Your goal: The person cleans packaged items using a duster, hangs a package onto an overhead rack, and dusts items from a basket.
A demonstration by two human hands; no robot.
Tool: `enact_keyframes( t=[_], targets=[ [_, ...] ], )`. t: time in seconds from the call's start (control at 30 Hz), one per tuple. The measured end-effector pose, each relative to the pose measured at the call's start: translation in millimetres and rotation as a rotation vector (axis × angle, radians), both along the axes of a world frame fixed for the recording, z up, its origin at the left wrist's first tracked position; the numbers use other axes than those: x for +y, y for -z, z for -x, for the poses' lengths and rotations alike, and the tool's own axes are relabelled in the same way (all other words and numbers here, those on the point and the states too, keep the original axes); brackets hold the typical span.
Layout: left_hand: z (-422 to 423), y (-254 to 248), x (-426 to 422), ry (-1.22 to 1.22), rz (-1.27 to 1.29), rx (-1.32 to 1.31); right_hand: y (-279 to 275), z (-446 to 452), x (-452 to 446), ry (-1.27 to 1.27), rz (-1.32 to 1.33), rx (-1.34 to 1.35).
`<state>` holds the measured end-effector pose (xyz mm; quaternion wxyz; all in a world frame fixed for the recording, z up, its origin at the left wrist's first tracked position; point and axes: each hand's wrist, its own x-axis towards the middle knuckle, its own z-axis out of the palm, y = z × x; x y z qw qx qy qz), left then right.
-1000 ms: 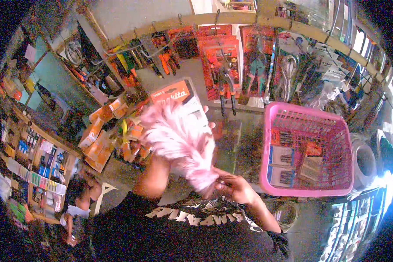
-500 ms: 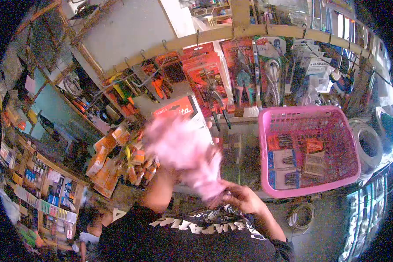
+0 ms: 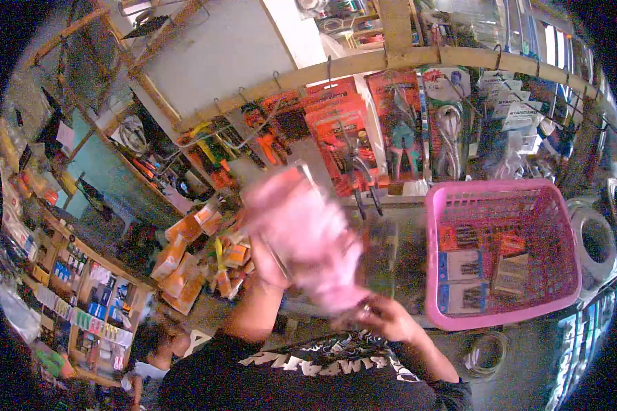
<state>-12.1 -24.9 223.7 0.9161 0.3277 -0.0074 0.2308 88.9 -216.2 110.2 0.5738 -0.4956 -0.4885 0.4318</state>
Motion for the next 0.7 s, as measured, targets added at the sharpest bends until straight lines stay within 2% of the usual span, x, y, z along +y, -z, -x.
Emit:
enact_keyframes(
  t=[0.03, 0.07, 0.1, 0.13, 0.17, 0.2, 0.27, 0.3, 0.33, 0.37, 0.4, 0.47, 0.5, 0.53, 0.57, 0.63, 0.67, 0.7],
  targets=[
    [-6.0, -2.5, 5.2, 0.387, 0.06, -0.087, -10.3, 2.4, -3.0, -0.057, 0.126, -0.054],
    [-4.5, -6.1, 4.6, 0.356, 0.006, -0.093, -6.0, 9.6, 1.0, 0.035, -0.089, 0.027],
    [-2.8, -9.7, 3.9, 0.323, -0.047, -0.098, 5.1, 3.2, 5.0, 0.02, -0.071, -0.049],
    [7.7, -11.7, -4.9, -0.131, -0.203, -0.025, 10.0, -4.4, 8.5, 0.004, -0.05, -0.124],
    [8.5, -2.8, -0.1, -0.131, -0.091, -0.062, 12.4, 2.2, 3.8, 0.09, 0.122, 0.281],
    [7.7, -4.7, -2.6, -0.239, -0.172, -0.004, 9.1, 1.0, 2.8, 0.052, 0.136, 0.178],
    [9.8, -0.5, 0.1, -0.161, -0.15, -0.093, 6.6, -1.3, 2.1, -0.015, 0.161, -0.022],
    [6.4, 9.4, 5.6, -0.255, -0.245, -0.041, 6.6, -1.2, 2.8, -0.004, 0.004, -0.037],
    [5.1, 14.9, 8.8, -0.242, -0.262, -0.048, 6.7, -1.0, 3.5, 0.006, -0.153, -0.053],
    [3.5, 18.1, 10.6, -0.23, -0.279, -0.055, 10.2, 2.3, 1.2, 0.055, -0.111, 0.008],
    [5.0, 10.6, 4.7, -0.111, -0.215, -0.116, 12.6, 5.2, -0.8, 0.103, -0.066, 0.07],
    [6.0, -0.6, -3.7, 0.132, -0.082, -0.233, 0.3, 6.4, -4.9, 0.007, -0.033, 0.029],
    [7.9, 2.7, -5.2, -0.171, -0.084, 0.069, -8.5, 6.1, -7.3, -0.039, -0.016, 0.008],
    [-1.5, -3.4, -12.9, 0.02, -0.394, -0.055, -6.3, 9.4, -9.0, -0.045, 0.018, 0.016],
    [-9.7, -3.8, -3.0, 0.421, -0.117, -0.062, -4.1, 12.8, -10.6, -0.051, 0.051, 0.024],
    [-3.3, -10.6, -14.6, 0.1, -0.267, 0.057, 9.4, 7.6, -9.0, -0.004, 0.014, -0.017],
    [-0.1, -13.9, -20.3, -0.055, -0.342, 0.143, 9.0, 8.5, -9.3, -0.017, 0.089, 0.047],
    [2.2, -5.2, -17.1, -0.039, -0.198, 0.063, 8.7, 9.5, -9.6, -0.025, 0.164, 0.113]
  ],
)
